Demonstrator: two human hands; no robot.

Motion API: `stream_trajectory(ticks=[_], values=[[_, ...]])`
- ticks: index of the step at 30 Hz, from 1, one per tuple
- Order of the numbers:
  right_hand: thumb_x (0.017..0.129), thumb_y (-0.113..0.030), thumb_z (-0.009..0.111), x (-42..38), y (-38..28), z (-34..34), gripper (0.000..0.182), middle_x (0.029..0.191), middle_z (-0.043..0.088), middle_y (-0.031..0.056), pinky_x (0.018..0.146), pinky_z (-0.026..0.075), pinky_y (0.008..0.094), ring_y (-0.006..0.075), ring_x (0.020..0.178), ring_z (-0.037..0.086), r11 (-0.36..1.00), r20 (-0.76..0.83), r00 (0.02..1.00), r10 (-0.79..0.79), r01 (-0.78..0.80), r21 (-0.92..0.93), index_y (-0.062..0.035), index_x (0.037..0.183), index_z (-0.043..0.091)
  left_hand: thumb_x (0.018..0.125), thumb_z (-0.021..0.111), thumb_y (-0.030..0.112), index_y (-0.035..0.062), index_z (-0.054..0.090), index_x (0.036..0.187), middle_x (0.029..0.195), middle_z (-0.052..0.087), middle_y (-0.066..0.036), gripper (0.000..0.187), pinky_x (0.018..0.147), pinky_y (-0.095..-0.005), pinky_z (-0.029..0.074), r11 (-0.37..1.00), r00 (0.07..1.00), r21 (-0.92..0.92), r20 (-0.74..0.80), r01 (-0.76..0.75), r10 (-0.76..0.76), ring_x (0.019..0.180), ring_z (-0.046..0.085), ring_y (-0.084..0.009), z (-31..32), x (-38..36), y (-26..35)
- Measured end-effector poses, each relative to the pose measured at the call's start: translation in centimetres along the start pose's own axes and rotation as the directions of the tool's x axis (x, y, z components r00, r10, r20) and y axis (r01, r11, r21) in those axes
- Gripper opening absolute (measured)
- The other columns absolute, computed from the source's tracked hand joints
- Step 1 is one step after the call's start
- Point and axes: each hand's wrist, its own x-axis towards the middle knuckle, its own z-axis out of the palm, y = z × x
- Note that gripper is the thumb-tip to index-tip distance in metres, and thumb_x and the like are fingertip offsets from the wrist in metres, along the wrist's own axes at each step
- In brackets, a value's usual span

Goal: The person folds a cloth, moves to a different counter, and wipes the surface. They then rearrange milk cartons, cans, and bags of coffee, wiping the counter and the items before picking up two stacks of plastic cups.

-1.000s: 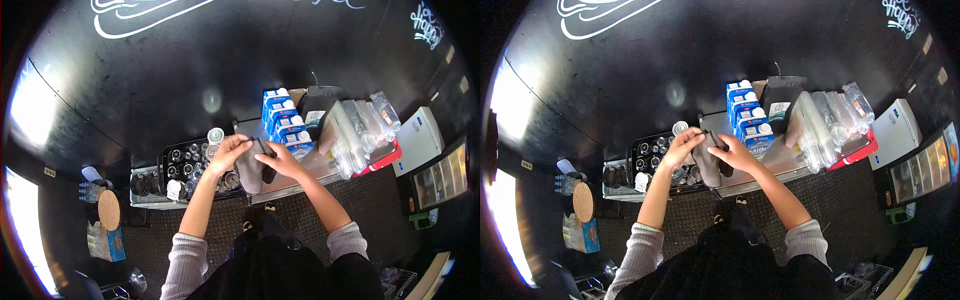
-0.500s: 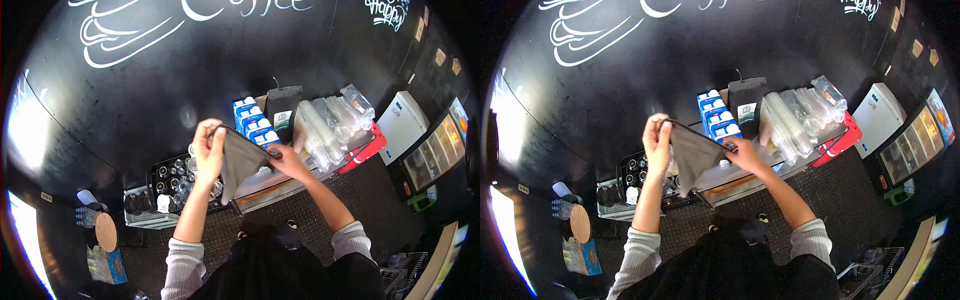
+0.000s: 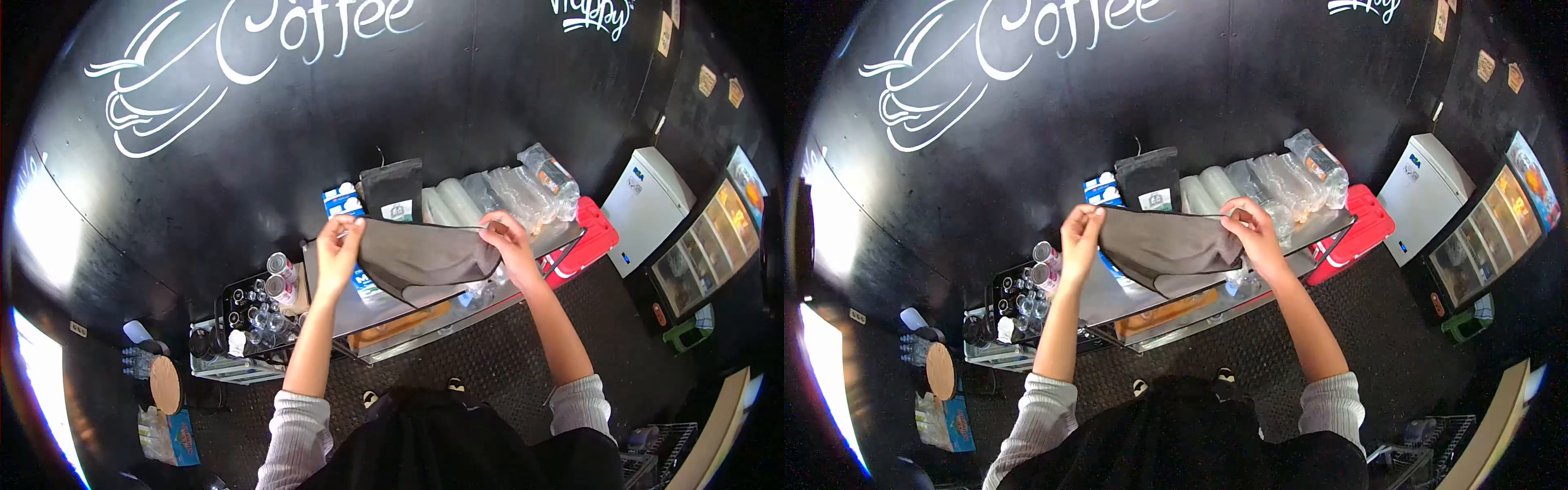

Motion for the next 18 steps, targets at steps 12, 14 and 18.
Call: stream_trajectory(ticks=[12, 14, 18], values=[[0.082, -0.005, 0.065, 1.5, -3.3, -5.1, 0.013, 0.084, 0.064, 0.0019, 0.067, 0.049, 0.0210, 0.0068, 0.076, 0.061, 0.978, 0.351, 0.936, 0.014, 0.060, -0.199, 0.0001, 0.094, 0.064, 0.091, 0.058, 0.012, 0.0051, 0.054, 0.090, 0.073, 0.050, 0.007, 0.008, 0.057, -0.0164, 0.034, 0.998, 0.959, 0.018, 0.278, -0.059, 0.052, 0.067, 0.045, 0.0004, 15.0, -1.8, -0.6], [0.082, -0.005, 0.066, 1.6, -3.2, -5.6, 0.011, 0.084, 0.064, 0.0034, 0.064, 0.049, 0.0208, 0.0070, 0.072, 0.061, 0.977, 0.351, 0.936, 0.036, 0.041, -0.211, 0.0009, 0.092, 0.064, 0.091, 0.057, 0.009, 0.0040, 0.052, 0.093, 0.077, 0.050, 0.005, 0.008, 0.064, -0.0169, 0.036, 0.998, 0.942, 0.054, 0.334, -0.046, 0.025, 0.072, 0.045, -0.0010, 16.0, -2.5, 0.1], [0.083, -0.005, 0.065, 2.1, -3.1, -6.2, 0.013, 0.082, 0.063, 0.0072, 0.064, 0.057, 0.0281, 0.0139, 0.071, 0.064, 0.991, 0.283, 0.950, 0.130, -0.127, -0.030, 0.0038, 0.091, 0.061, 0.090, 0.057, 0.008, 0.0036, 0.052, 0.094, 0.079, 0.052, 0.004, 0.008, 0.062, -0.0168, 0.037, 0.992, 0.950, 0.098, 0.309, -0.082, 0.047, 0.073, 0.046, -0.0015, 17.5, -2.7, -0.2]])
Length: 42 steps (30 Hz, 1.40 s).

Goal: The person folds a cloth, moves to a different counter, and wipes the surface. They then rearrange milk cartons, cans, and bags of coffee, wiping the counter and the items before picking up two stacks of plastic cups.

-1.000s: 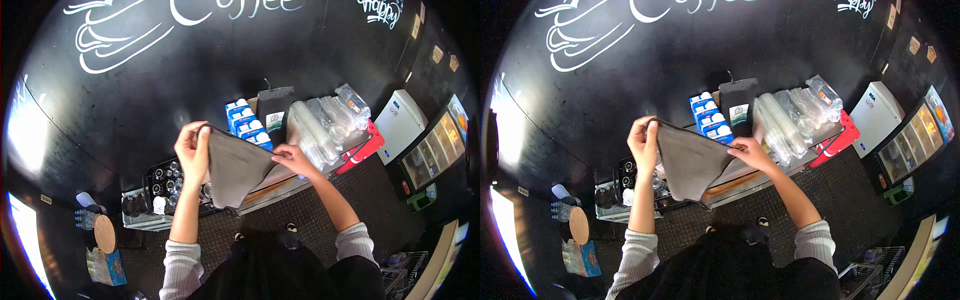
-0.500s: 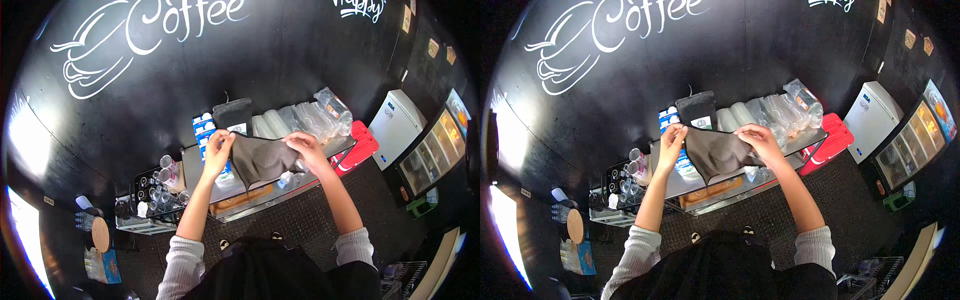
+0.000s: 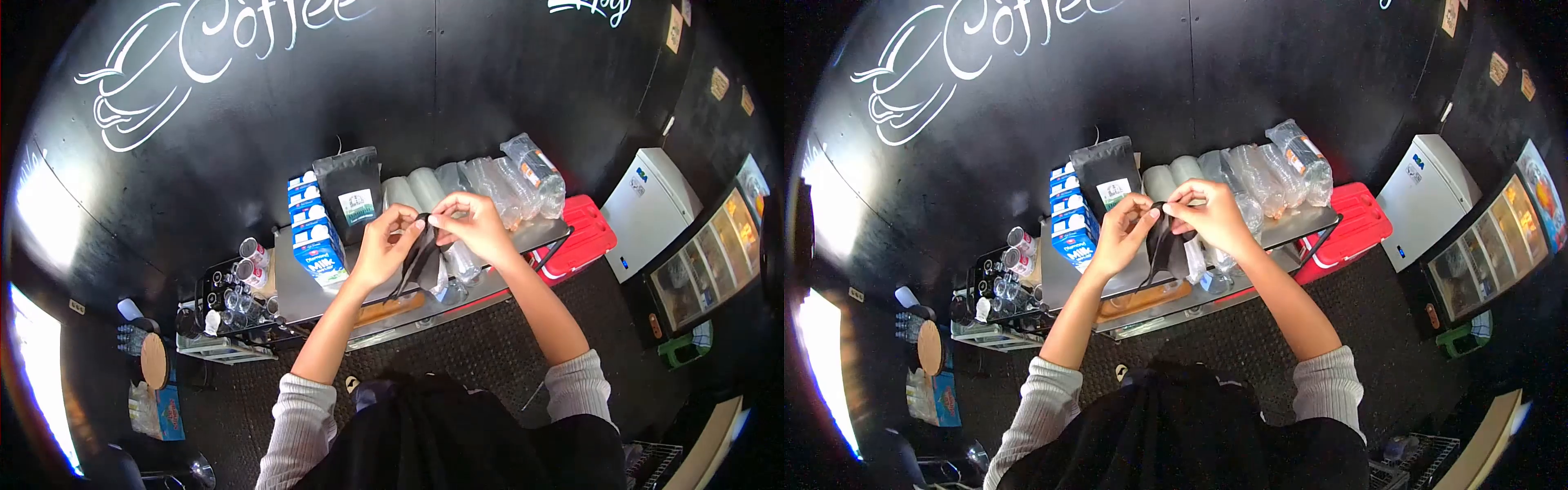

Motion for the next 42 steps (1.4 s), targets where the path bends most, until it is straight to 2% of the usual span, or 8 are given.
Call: stream_trajectory(ticks=[12, 15, 17, 20, 24, 29, 36, 42], values=[[0.081, 0.001, 0.063, 0.2, 0.8, -1.9, 0.015, 0.093, 0.057, 0.0070, 0.067, 0.057, 0.0268, 0.0165, 0.080, 0.065, 0.974, 0.019, 0.999, 0.026, -0.030, 0.224, -0.0003, 0.093, 0.055, 0.081, 0.067, 0.002, -0.0007, 0.055, 0.100, 0.090, 0.058, -0.004, 0.022, 0.069, -0.0240, 0.051, 0.999, 0.991, 0.052, 0.134, -0.012, 0.005, 0.089, 0.058, -0.0089, 0.8, 0.8, 0.7], [0.077, -0.008, 0.072, -0.2, 0.5, -3.1, 0.028, 0.089, 0.058, 0.0067, 0.070, 0.054, 0.0278, 0.0171, 0.085, 0.064, 0.987, 0.031, 0.993, 0.112, -0.108, -0.120, -0.0005, 0.100, 0.058, 0.083, 0.066, 0.004, -0.0004, 0.055, 0.099, 0.088, 0.057, -0.003, 0.020, 0.068, -0.0239, 0.050, 0.995, 0.986, 0.102, 0.169, -0.020, 0.003, 0.085, 0.055, -0.0075, 0.9, 0.7, 0.4], [0.071, -0.016, 0.078, -0.4, 0.6, -3.7, 0.044, 0.093, 0.060, 0.0066, 0.076, 0.049, 0.0322, 0.0164, 0.090, 0.062, 0.879, 0.115, 0.958, -0.262, 0.286, -0.381, -0.0016, 0.108, 0.058, 0.084, 0.063, 0.004, 0.0005, 0.054, 0.098, 0.086, 0.056, -0.002, 0.017, 0.069, -0.0229, 0.047, 0.995, 0.980, 0.091, 0.201, -0.033, 0.014, 0.080, 0.051, -0.0060, 1.2, 0.5, 0.2], [0.069, -0.020, 0.079, -0.5, 1.3, -3.7, 0.053, 0.098, 0.063, 0.0073, 0.083, 0.046, 0.0347, 0.0165, 0.090, 0.059, 0.792, 0.333, 0.874, -0.353, 0.469, -0.390, -0.0003, 0.112, 0.057, 0.086, 0.061, 0.003, 0.0019, 0.053, 0.099, 0.085, 0.054, -0.002, 0.015, 0.069, -0.0218, 0.045, 0.997, 0.973, 0.053, 0.224, -0.061, 0.048, 0.079, 0.051, -0.0058, 1.8, 0.6, 0.2], [0.076, -0.022, 0.074, -1.2, 3.0, -5.6, 0.030, 0.081, 0.065, 0.0079, 0.071, 0.045, 0.0309, 0.0150, 0.073, 0.055, 0.826, 0.295, 0.953, 0.071, 0.109, -0.553, 0.0026, 0.092, 0.065, 0.089, 0.055, 0.001, 0.0043, 0.050, 0.101, 0.092, 0.052, 0.001, 0.013, 0.076, -0.0223, 0.041, 0.973, 0.986, -0.221, 0.165, 0.070, -0.033, 0.088, 0.049, -0.0054, 1.2, 0.6, 0.1], [0.081, -0.024, 0.069, -0.8, 3.7, -8.3, 0.029, 0.069, 0.060, 0.0048, 0.056, 0.041, 0.0261, 0.0069, 0.062, 0.050, 0.872, 0.091, 0.990, 0.108, -0.051, -0.486, 0.0046, 0.084, 0.064, 0.089, 0.058, 0.007, 0.0067, 0.051, 0.095, 0.089, 0.047, 0.005, 0.010, 0.069, -0.0190, 0.036, 0.984, 0.983, -0.010, 0.048, 0.178, -0.177, 0.082, 0.045, -0.0025, -0.8, 2.4, -3.2], [0.082, -0.001, 0.063, 3.0, 2.0, -8.7, 0.015, 0.088, 0.061, 0.0038, 0.062, 0.048, 0.0189, 0.0081, 0.073, 0.060, 0.966, -0.199, 0.962, -0.185, 0.140, -0.219, 0.0026, 0.096, 0.063, 0.084, 0.060, 0.004, 0.0019, 0.056, 0.094, 0.093, 0.055, -0.004, 0.011, 0.064, -0.0245, 0.043, 0.979, 0.933, 0.137, -0.306, -0.154, 0.189, 0.072, 0.052, -0.0092, 1.3, 6.3, -1.9], [0.075, 0.007, 0.062, 1.4, 11.0, -10.4, 0.022, 0.102, 0.063, 0.0059, 0.080, 0.049, 0.0261, 0.0148, 0.099, 0.058, 0.952, -0.158, 0.975, -0.158, 0.108, -0.287, -0.0011, 0.096, 0.065, 0.085, 0.059, 0.005, 0.0016, 0.056, 0.101, 0.081, 0.064, -0.009, 0.017, 0.055, -0.0259, 0.046, 0.971, 0.995, 0.223, -0.076, 0.082, -0.067, 0.062, 0.057, -0.0112, 1.6, 1.7, -9.1]])
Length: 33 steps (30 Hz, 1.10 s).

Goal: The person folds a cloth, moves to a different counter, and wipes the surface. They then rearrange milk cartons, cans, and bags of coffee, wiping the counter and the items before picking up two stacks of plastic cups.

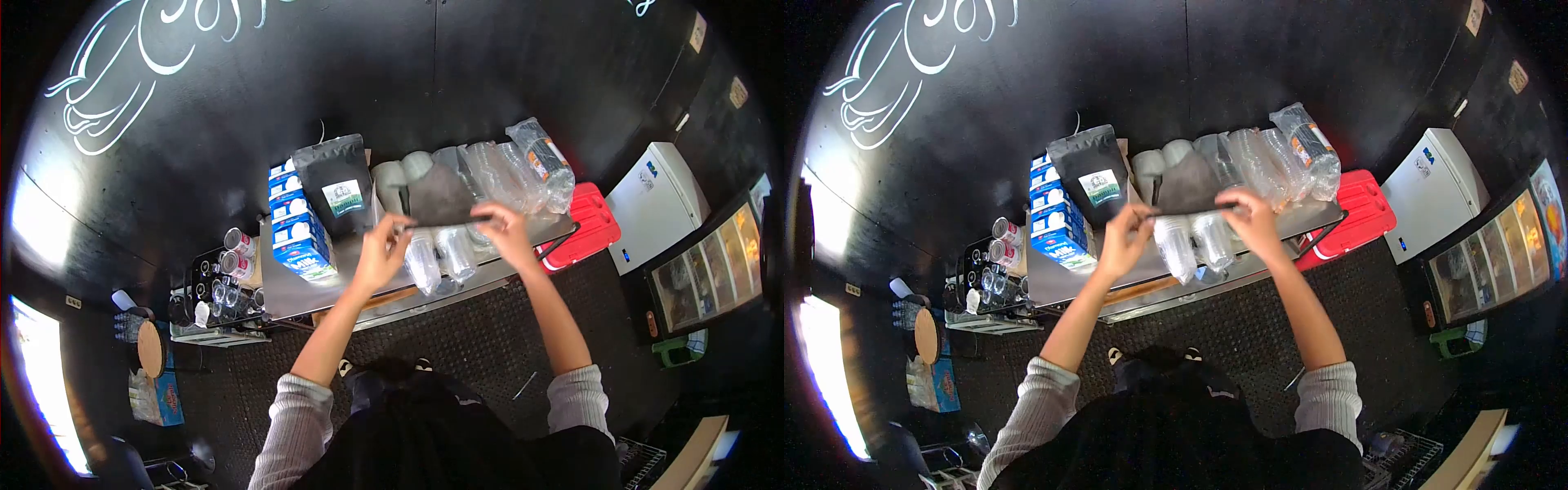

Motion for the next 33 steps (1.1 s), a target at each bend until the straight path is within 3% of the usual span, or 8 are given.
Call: stream_trajectory(ticks=[9, 12, 15, 17, 20, 24, 29, 33], values=[[0.075, 0.003, 0.065, -3.8, 8.9, 3.2, 0.019, 0.086, 0.066, 0.0077, 0.067, 0.049, 0.0260, 0.0129, 0.076, 0.063, 0.946, 0.158, 0.933, 0.324, -0.322, -0.035, 0.0000, 0.094, 0.065, 0.086, 0.059, 0.005, -0.0015, 0.054, 0.098, 0.080, 0.065, -0.013, 0.015, 0.063, -0.0284, 0.053, 0.964, 0.961, -0.013, 0.084, 0.265, -0.263, 0.073, 0.066, -0.0161, 2.5, -5.3, -6.9], [0.079, -0.001, 0.065, -0.9, 10.9, 3.8, 0.027, 0.074, 0.066, 0.0054, 0.060, 0.050, 0.0234, 0.0126, 0.068, 0.063, 0.914, 0.003, 0.945, 0.326, -0.316, 0.255, 0.0018, 0.105, 0.059, 0.086, 0.057, 0.001, -0.0011, 0.050, 0.107, 0.090, 0.065, -0.014, 0.022, 0.062, -0.0286, 0.052, 0.970, 0.970, -0.016, -0.011, 0.242, -0.243, 0.080, 0.066, -0.0194, 3.0, -1.9, -7.5], [0.078, -0.003, 0.065, 0.9, 8.7, 4.9, 0.039, 0.096, 0.065, 0.0153, 0.074, 0.051, 0.0285, 0.0224, 0.086, 0.064, 0.935, -0.084, 0.932, 0.352, -0.346, 0.075, 0.0025, 0.115, 0.054, 0.084, 0.060, 0.003, -0.0018, 0.044, 0.119, 0.105, 0.062, -0.021, 0.038, 0.066, -0.0294, 0.053, 0.990, 0.972, 0.129, -0.235, 0.055, -0.024, 0.085, 0.066, -0.0251, 3.9, 0.2, -8.0], [0.077, -0.006, 0.065, 0.6, 9.1, 6.5, 0.054, 0.126, 0.048, 0.0245, 0.092, 0.045, 0.0353, 0.0346, 0.112, 0.053, 0.935, -0.141, 0.989, -0.042, -0.011, -0.353, 0.0012, 0.126, 0.045, 0.081, 0.063, 0.006, -0.0014, 0.036, 0.129, 0.118, 0.054, -0.024, 0.055, 0.076, -0.0345, 0.052, 0.963, 0.989, 0.257, -0.135, 0.087, -0.053, 0.093, 0.063, -0.0319, 3.8, -0.1, -6.6], [0.076, -0.007, 0.065, -0.9, 8.4, 8.5, 0.062, 0.141, 0.027, 0.0262, 0.103, 0.034, 0.0375, 0.0422, 0.126, 0.034, 0.914, 0.080, 0.994, -0.071, 0.097, -0.394, -0.0002, 0.132, 0.038, 0.080, 0.064, 0.009, -0.0004, 0.034, 0.132, 0.126, 0.046, -0.024, 0.061, 0.090, -0.0425, 0.046, 0.963, 0.997, 0.258, -0.010, -0.075, 0.080, 0.108, 0.053, -0.0360, 3.7, -1.9, -6.4], [0.078, -0.022, 0.066, -1.8, 10.5, 10.3, 0.066, 0.141, 0.030, 0.0232, 0.104, 0.029, 0.0498, 0.0391, 0.129, 0.032, 0.820, 0.160, 0.979, 0.123, -0.009, -0.572, -0.0036, 0.135, 0.037, 0.080, 0.065, 0.010, 0.0018, 0.036, 0.132, 0.126, 0.046, -0.022, 0.060, 0.087, -0.0418, 0.048, 0.980, 0.990, 0.184, 0.102, 0.077, -0.096, 0.111, 0.052, -0.0336, 2.1, -3.9, -5.3], [0.075, -0.025, 0.069, -1.4, 10.7, 11.2, 0.043, 0.119, 0.055, 0.0075, 0.088, 0.034, 0.0411, 0.0248, 0.110, 0.048, 0.626, 0.117, 0.992, -0.041, 0.116, -0.771, -0.0090, 0.114, 0.061, 0.080, 0.065, 0.010, 0.0057, 0.039, 0.130, 0.124, 0.049, -0.016, 0.056, 0.080, -0.0378, 0.051, 0.973, 0.972, 0.105, 0.095, 0.206, -0.216, 0.105, 0.057, -0.0277, -0.6, -5.8, -4.9], [0.078, -0.021, 0.066, -0.6, 11.2, 11.1, 0.019, 0.103, 0.061, 0.0072, 0.083, 0.038, 0.0416, 0.0254, 0.097, 0.056, 0.660, 0.077, 0.995, -0.058, 0.096, -0.745, -0.0068, 0.091, 0.065, 0.082, 0.063, 0.009, 0.0049, 0.043, 0.127, 0.124, 0.051, -0.014, 0.049, 0.079, -0.0356, 0.051, 0.965, 0.965, 0.099, 0.074, 0.244, -0.251, 0.099, 0.061, -0.0233, -1.9, -6.4, -5.1]])
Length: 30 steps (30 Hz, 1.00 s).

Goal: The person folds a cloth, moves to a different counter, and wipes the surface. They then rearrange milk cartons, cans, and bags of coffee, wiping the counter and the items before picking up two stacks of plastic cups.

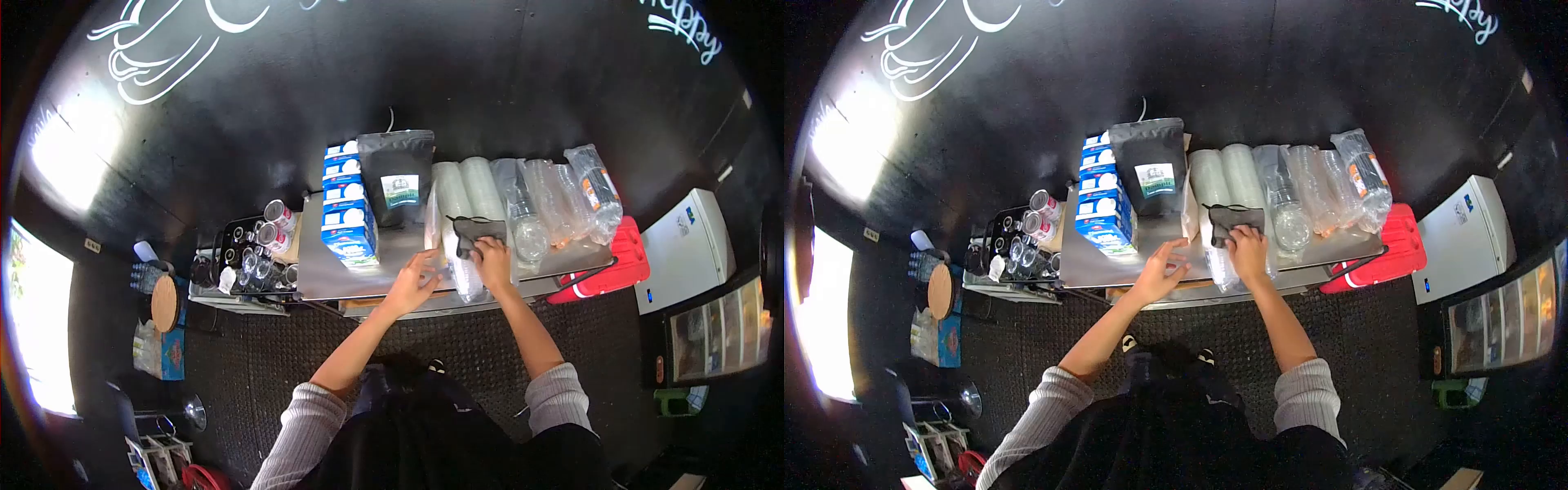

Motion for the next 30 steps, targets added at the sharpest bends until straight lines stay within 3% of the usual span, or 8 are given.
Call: stream_trajectory(ticks=[5, 9, 11, 15, 21, 27, 29, 30], values=[[0.090, -0.019, 0.055, 1.9, -0.3, -1.7, 0.018, 0.089, 0.061, 0.0115, 0.074, 0.044, 0.0335, 0.0268, 0.078, 0.057, 0.847, -0.091, 0.954, 0.285, -0.206, 0.490, -0.0023, 0.092, 0.058, 0.084, 0.061, 0.009, 0.0049, 0.045, 0.125, 0.124, 0.051, -0.013, 0.044, 0.080, -0.0343, 0.050, 0.997, 0.998, -0.069, -0.046, 0.027, -0.030, 0.100, 0.059, -0.0213, -1.2, -0.9, 1.2], [0.094, -0.021, 0.050, 2.4, -4.8, -5.0, 0.020, 0.087, 0.058, 0.0063, 0.076, 0.042, 0.0256, 0.0148, 0.080, 0.053, 0.670, -0.240, 0.924, 0.297, -0.022, 0.742, -0.0021, 0.097, 0.056, 0.087, 0.060, 0.013, 0.0042, 0.044, 0.125, 0.126, 0.050, -0.011, 0.042, 0.084, -0.0336, 0.048, 0.957, 0.997, -0.289, -0.056, 0.033, -0.052, 0.106, 0.055, -0.0193, -2.3, -1.5, 1.3], [0.095, -0.020, 0.048, 1.8, -8.1, -6.2, 0.021, 0.090, 0.056, 0.0020, 0.078, 0.041, 0.0229, 0.0076, 0.087, 0.050, 0.344, 0.041, 0.970, 0.238, -0.124, 0.931, -0.0013, 0.102, 0.055, 0.088, 0.061, 0.018, 0.0027, 0.040, 0.130, 0.129, 0.048, -0.012, 0.050, 0.090, -0.0347, 0.045, 0.928, 0.997, -0.371, -0.064, 0.025, -0.053, 0.111, 0.051, -0.0197, -2.9, -2.1, 1.3], [0.095, -0.018, 0.049, 1.5, -15.6, -6.2, 0.019, 0.091, 0.053, -0.0016, 0.076, 0.039, 0.0209, 0.0067, 0.086, 0.047, 0.273, 0.295, 0.954, -0.050, -0.271, 0.923, -0.0015, 0.102, 0.055, 0.088, 0.063, 0.023, -0.0021, 0.031, 0.136, 0.130, 0.046, -0.015, 0.063, 0.099, -0.0341, 0.038, 0.781, 0.991, -0.621, -0.051, 0.066, -0.125, 0.116, 0.047, -0.0195, -6.2, -3.9, 0.7], [0.094, -0.020, 0.052, 0.8, -25.4, 0.2, 0.022, 0.087, 0.055, -0.0006, 0.071, 0.041, 0.0210, 0.0058, 0.082, 0.049, 0.422, 0.376, 0.926, -0.017, -0.334, 0.843, -0.0006, 0.103, 0.056, 0.088, 0.060, 0.009, -0.0003, 0.048, 0.120, 0.113, 0.058, -0.006, 0.035, 0.091, -0.0259, 0.041, 0.773, 0.948, -0.602, -0.079, 0.201, -0.308, 0.105, 0.053, -0.0113, -17.5, -9.4, -3.5], [0.092, -0.020, 0.055, 0.6, -31.5, 9.9, 0.022, 0.085, 0.059, 0.0057, 0.068, 0.043, 0.0262, 0.0091, 0.078, 0.052, 0.508, 0.468, 0.880, 0.085, -0.442, 0.740, 0.0018, 0.095, 0.055, 0.087, 0.061, 0.004, -0.0003, 0.049, 0.116, 0.110, 0.060, -0.006, 0.031, 0.085, -0.0236, 0.045, 0.832, 0.955, -0.555, -0.237, 0.019, -0.180, 0.100, 0.055, -0.0099, -24.7, -10.9, -11.0], [0.092, -0.021, 0.055, 3.1, -33.2, 12.2, 0.024, 0.086, 0.061, 0.0099, 0.070, 0.044, 0.0280, 0.0141, 0.079, 0.057, 0.630, 0.168, 0.980, 0.108, -0.198, 0.751, 0.0014, 0.100, 0.055, 0.088, 0.060, 0.006, -0.0035, 0.046, 0.121, 0.110, 0.060, -0.008, 0.037, 0.087, -0.0245, 0.043, 0.840, 0.948, -0.541, -0.239, 0.048, -0.208, 0.101, 0.055, -0.0109, -26.9, -8.6, -13.1], [0.091, -0.017, 0.053, 4.5, -33.7, 13.0, 0.029, 0.103, 0.059, 0.0189, 0.079, 0.045, 0.0334, 0.0267, 0.095, 0.059, 0.678, 0.231, 0.961, 0.156, -0.274, 0.683, 0.0021, 0.113, 0.051, 0.088, 0.061, 0.009, -0.0047, 0.042, 0.124, 0.115, 0.058, -0.013, 0.042, 0.090, -0.0274, 0.043, 0.869, 0.946, -0.492, -0.252, 0.056, -0.203, 0.105, 0.054, -0.0154, -28.0, -6.7, -15.0]])
